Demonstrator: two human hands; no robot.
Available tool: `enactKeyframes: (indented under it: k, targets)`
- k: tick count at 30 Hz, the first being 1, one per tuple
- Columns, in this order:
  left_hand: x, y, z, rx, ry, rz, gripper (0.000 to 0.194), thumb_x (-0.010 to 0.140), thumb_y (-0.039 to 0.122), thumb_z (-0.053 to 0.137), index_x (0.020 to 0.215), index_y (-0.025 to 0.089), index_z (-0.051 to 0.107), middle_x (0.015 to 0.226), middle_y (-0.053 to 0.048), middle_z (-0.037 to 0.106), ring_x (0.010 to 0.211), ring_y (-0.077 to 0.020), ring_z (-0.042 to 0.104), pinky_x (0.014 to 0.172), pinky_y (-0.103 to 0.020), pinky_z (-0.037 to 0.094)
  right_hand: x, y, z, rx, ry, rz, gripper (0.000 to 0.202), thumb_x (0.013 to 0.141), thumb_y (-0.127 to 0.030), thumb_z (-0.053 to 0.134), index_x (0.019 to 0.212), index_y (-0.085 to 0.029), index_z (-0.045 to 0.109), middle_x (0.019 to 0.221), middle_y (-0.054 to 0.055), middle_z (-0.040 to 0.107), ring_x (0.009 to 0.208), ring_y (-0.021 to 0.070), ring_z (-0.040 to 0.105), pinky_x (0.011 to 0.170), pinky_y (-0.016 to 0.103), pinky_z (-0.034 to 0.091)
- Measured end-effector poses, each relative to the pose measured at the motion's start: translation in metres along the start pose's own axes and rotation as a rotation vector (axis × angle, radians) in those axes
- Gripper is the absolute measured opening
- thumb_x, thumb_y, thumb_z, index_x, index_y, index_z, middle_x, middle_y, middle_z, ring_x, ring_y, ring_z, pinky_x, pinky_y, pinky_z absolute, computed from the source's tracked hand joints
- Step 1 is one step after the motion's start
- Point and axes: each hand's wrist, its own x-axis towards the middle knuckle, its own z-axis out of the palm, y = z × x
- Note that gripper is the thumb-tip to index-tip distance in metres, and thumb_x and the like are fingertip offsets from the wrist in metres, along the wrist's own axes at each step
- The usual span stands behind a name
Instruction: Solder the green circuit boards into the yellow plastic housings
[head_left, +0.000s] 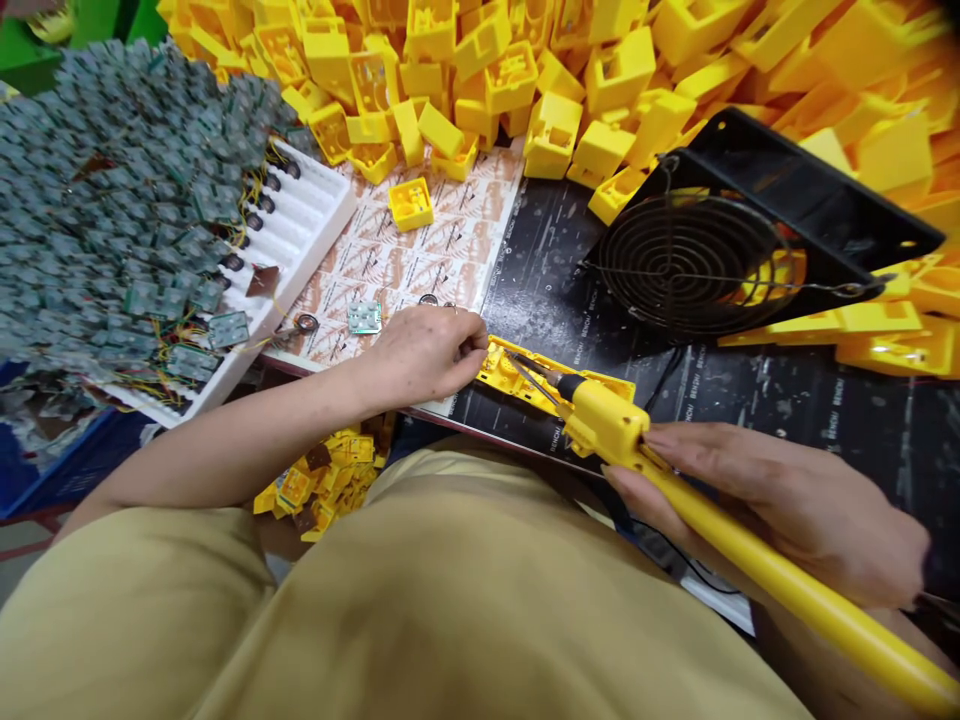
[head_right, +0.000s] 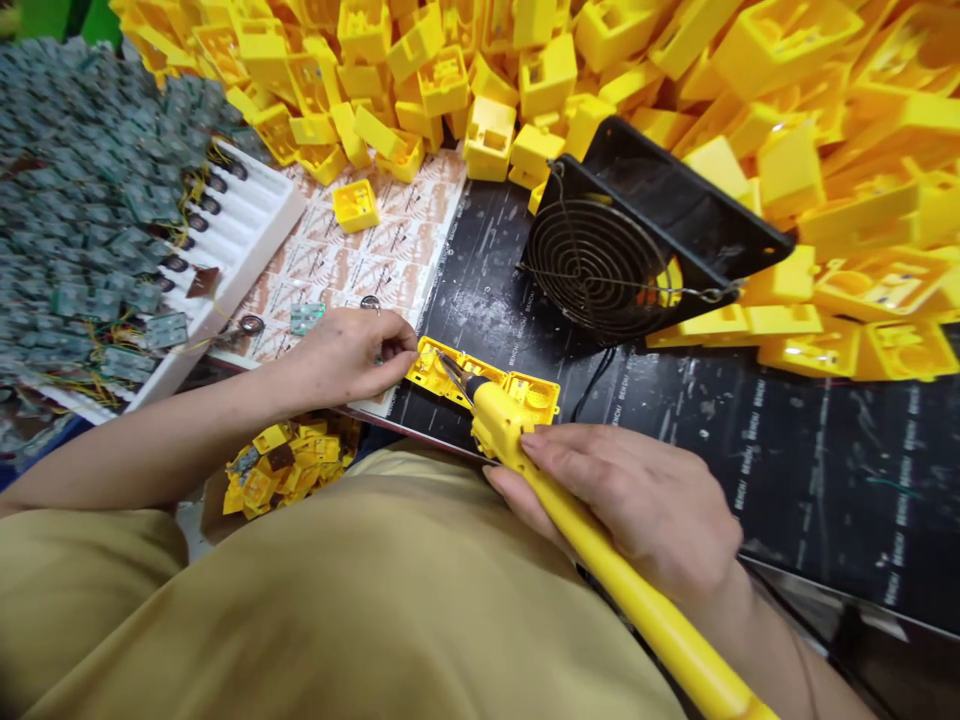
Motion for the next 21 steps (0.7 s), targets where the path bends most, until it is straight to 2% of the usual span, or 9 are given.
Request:
enactKeyframes:
  k: [2,5,8,10,13,15,19,21]
  targets:
    - [0.002,0.002,-0.001,0.051,-0.014,0.002,0.022,0.082,0.024,0.051,0.087,0.016,0.071,0.072,-0.004,0.071,0.067,-0.0173,0.065,0.063,-0.027,0.045,0.007,-0.003,-0.001,-0.023,-0.037,-0.015,0.007,0.089,-0.032,0.064,0.093,-0.025,0.065,0.082,-0.001,0.072,0.073,0.0149,0.070,0.073,0.027,0.062]
    - [0.006,0.004,-0.004,0.104,-0.056,0.005,0.023,0.082,0.024,0.051,0.087,0.016,0.072,0.072,-0.004,0.070,0.068,-0.0183,0.065,0.063,-0.028,0.045,0.020,-0.008,0.000,-0.069,-0.076,-0.081,0.013,0.094,-0.033,0.058,0.086,-0.024,0.064,0.079,0.000,0.071,0.070,0.0144,0.069,0.069,0.026,0.062]
    - [0.009,0.006,-0.007,0.135,-0.089,0.022,0.023,0.082,0.023,0.050,0.086,0.015,0.072,0.073,-0.005,0.071,0.069,-0.0194,0.066,0.063,-0.028,0.045,0.028,-0.012,0.001,-0.095,-0.045,-0.245,0.008,0.089,-0.024,0.066,0.083,-0.021,0.061,0.075,-0.001,0.069,0.067,0.0104,0.067,0.067,0.020,0.060]
    - [0.010,0.007,-0.009,0.158,-0.098,0.041,0.023,0.082,0.022,0.050,0.086,0.015,0.072,0.073,-0.006,0.071,0.071,-0.0198,0.067,0.063,-0.028,0.045,0.029,-0.014,0.000,-0.100,-0.023,-0.283,0.013,0.083,-0.018,0.072,0.087,-0.020,0.060,0.077,-0.001,0.069,0.068,0.0093,0.067,0.069,0.019,0.059]
    - [0.011,0.009,-0.010,0.200,-0.115,0.057,0.025,0.083,0.022,0.049,0.085,0.015,0.072,0.074,-0.007,0.072,0.072,-0.0206,0.068,0.063,-0.028,0.045,0.026,-0.018,-0.007,-0.074,-0.053,-0.198,0.014,0.085,-0.015,0.069,0.093,-0.021,0.059,0.082,-0.001,0.069,0.074,0.0109,0.067,0.074,0.023,0.059]
    - [0.011,0.010,-0.011,0.221,-0.127,0.063,0.025,0.083,0.023,0.048,0.086,0.015,0.072,0.075,-0.007,0.072,0.073,-0.0214,0.068,0.062,-0.028,0.045,0.022,-0.018,-0.011,-0.069,-0.051,-0.125,0.010,0.088,-0.015,0.064,0.092,-0.023,0.060,0.082,-0.002,0.068,0.074,0.0109,0.067,0.071,0.022,0.057]
    - [0.013,0.011,-0.012,0.234,-0.142,0.058,0.025,0.083,0.022,0.048,0.086,0.015,0.072,0.076,-0.007,0.072,0.074,-0.0227,0.068,0.061,-0.030,0.044,0.016,-0.017,-0.013,-0.093,-0.046,-0.019,0.003,0.091,-0.021,0.061,0.089,-0.024,0.062,0.078,-0.002,0.067,0.070,0.0112,0.067,0.070,0.022,0.056]
    - [0.013,0.011,-0.012,0.237,-0.145,0.055,0.024,0.082,0.022,0.049,0.086,0.015,0.072,0.076,-0.007,0.072,0.074,-0.0227,0.068,0.060,-0.029,0.043,0.015,-0.016,-0.010,-0.096,-0.031,-0.007,0.008,0.094,-0.024,0.057,0.087,-0.024,0.062,0.076,-0.001,0.067,0.069,0.0115,0.067,0.069,0.023,0.056]
